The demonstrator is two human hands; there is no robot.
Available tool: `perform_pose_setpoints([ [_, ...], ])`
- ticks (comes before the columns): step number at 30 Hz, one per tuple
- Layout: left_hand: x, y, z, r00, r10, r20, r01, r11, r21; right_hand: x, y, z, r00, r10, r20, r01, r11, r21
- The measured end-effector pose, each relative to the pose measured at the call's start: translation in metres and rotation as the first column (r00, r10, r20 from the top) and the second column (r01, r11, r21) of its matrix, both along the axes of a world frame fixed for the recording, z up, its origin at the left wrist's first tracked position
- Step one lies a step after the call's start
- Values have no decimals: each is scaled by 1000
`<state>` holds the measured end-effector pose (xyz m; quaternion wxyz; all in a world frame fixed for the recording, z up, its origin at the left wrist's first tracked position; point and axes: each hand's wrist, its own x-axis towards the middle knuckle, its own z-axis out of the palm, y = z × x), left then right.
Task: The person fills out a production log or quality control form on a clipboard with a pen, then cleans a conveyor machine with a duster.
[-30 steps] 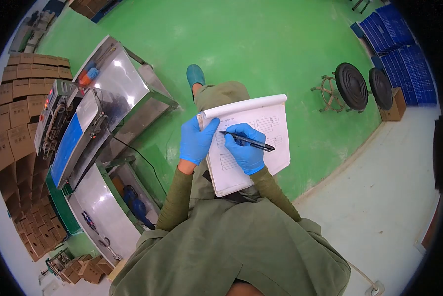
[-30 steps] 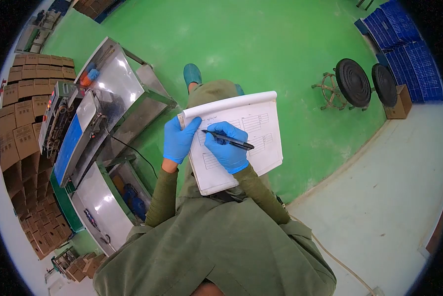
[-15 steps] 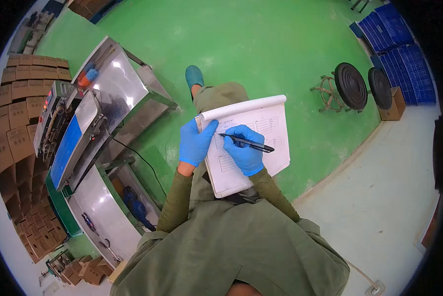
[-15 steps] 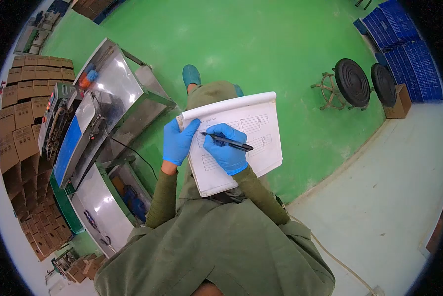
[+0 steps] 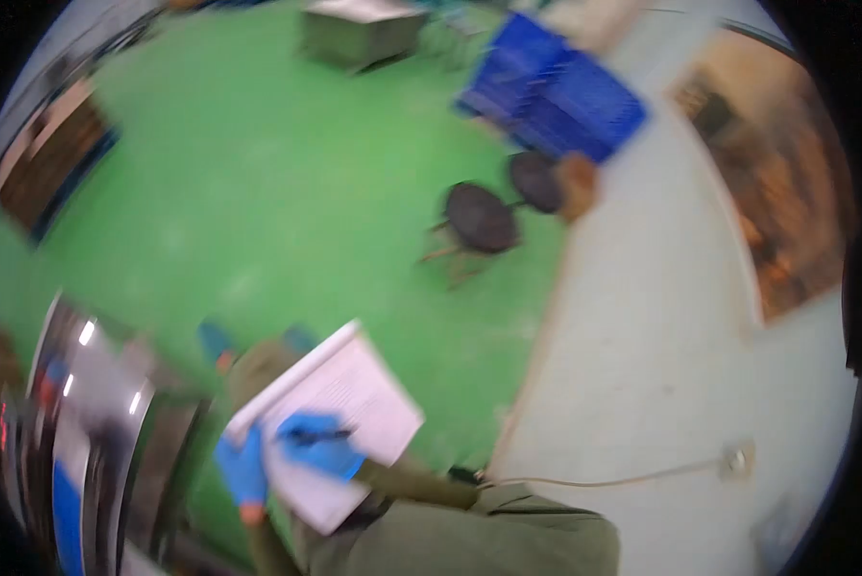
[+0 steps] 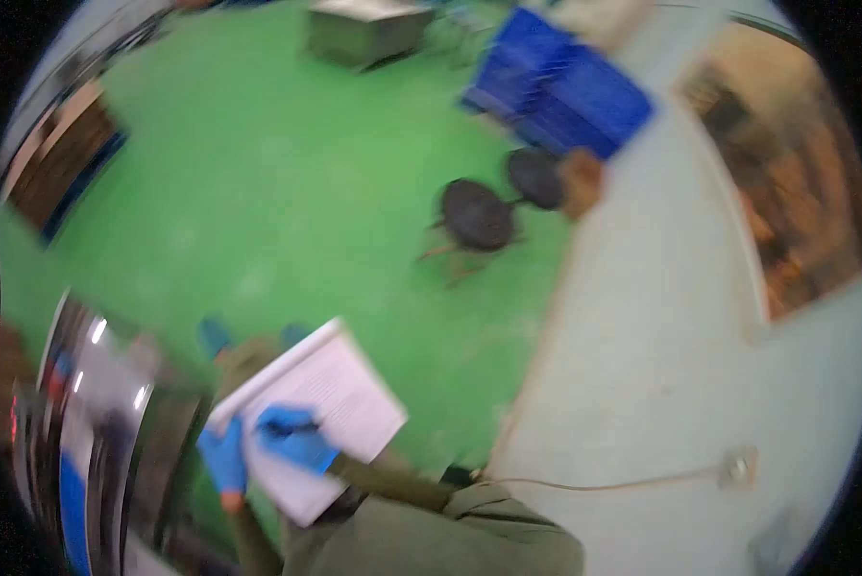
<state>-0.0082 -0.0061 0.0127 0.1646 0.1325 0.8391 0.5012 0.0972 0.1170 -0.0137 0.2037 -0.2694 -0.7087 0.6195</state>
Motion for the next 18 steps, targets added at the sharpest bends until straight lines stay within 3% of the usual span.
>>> perform_pose_setpoints([
  [3,2,12,6,993,-92,70,74,970,233,13,5,33,969,79,-236,-86,996,-22],
  [5,-4,9,2,991,-120,64,102,967,234,7,-1,8,979,50,-199,-56,998,-23],
  [9,-7,9,-1,987,-151,52,134,961,240,8,-2,18,996,-16,-84,23,995,92],
  [13,-7,10,-7,989,-129,73,104,953,285,13,-5,40,992,-90,-88,96,993,74],
  [16,-5,12,4,989,-142,29,133,969,211,15,-2,40,984,-68,-167,83,993,86],
  [18,-5,10,30,972,-200,124,205,978,-36,10,-3,33,979,-80,-187,88,995,36],
])
